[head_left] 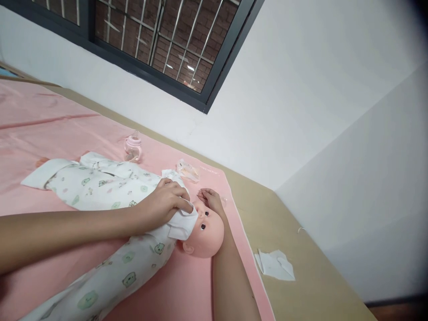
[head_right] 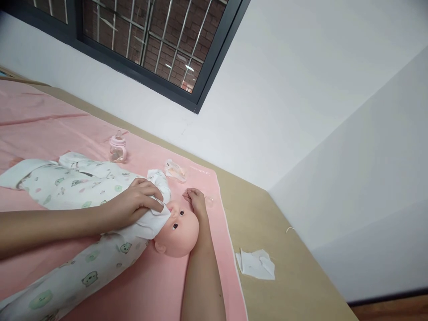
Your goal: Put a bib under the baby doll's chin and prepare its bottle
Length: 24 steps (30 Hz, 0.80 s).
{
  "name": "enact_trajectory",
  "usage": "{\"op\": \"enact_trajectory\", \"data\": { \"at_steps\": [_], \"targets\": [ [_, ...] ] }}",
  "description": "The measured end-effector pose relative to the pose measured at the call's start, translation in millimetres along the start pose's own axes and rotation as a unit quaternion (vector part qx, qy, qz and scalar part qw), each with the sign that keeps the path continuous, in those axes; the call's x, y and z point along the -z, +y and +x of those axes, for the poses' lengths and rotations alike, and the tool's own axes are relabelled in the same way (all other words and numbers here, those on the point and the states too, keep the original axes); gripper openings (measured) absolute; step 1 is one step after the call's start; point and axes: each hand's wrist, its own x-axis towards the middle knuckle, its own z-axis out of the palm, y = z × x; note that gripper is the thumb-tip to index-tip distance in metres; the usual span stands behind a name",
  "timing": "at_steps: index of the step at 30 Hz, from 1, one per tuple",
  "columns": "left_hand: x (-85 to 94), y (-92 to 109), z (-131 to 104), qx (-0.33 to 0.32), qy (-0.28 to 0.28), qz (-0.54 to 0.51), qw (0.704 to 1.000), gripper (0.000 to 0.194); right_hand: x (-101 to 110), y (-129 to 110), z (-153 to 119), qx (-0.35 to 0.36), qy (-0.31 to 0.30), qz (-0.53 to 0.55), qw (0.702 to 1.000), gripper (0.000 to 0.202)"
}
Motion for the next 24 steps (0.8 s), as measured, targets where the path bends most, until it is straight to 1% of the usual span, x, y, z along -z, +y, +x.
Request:
{"op": "enact_trajectory", "data": {
  "at_steps": [4,6,8,11,13,17,18,20,24],
  "targets": [
    [-3.7,-1.5,-1.7,-0.002,0.01,0.01,1.0,0.044,2.3,-1.8,-11.6,0.018,0.003,-0.011,1.0,0.034],
    [-2.7,-0.1,-1.8,-0.002,0.016,0.017,1.0,0.044,2.1,-3.7,-12.5,0.011,0.004,-0.016,1.0,0.035],
    [-0.8,2.1,-1.7,-0.008,0.006,0.031,0.999,0.044,0.7,-6.2,-11.1,0.001,0.0,-0.021,1.0,0.034],
    [1.3,4.6,-1.1,-0.013,-0.023,0.059,0.998,0.046,-1.9,-9.2,-11.8,0.009,-0.004,-0.026,1.0,0.033],
    [1.8,5.2,-0.7,-0.009,-0.036,0.071,0.997,0.047,-2.7,-9.2,-17.5,0.03,-0.007,-0.033,0.999,0.035],
    [4.1,6.0,0.9,0.012,-0.059,0.071,0.996,0.046,-1.8,-6.7,-32.9,0.082,-0.016,-0.04,0.996,0.048],
    [5.6,6.4,1.5,0.02,-0.061,0.066,0.996,0.046,-1.5,-6.5,-34.4,0.086,-0.016,-0.039,0.995,0.049],
    [9.4,7.4,3.2,0.036,-0.061,0.049,0.996,0.046,-1.3,-7.2,-32.5,0.074,-0.014,-0.039,0.996,0.041],
    [17.7,8.4,6.7,0.063,-0.059,0.005,0.996,0.044,-1.6,-9.6,-17.0,0.039,-0.005,-0.037,0.999,0.026]
  ]
}}
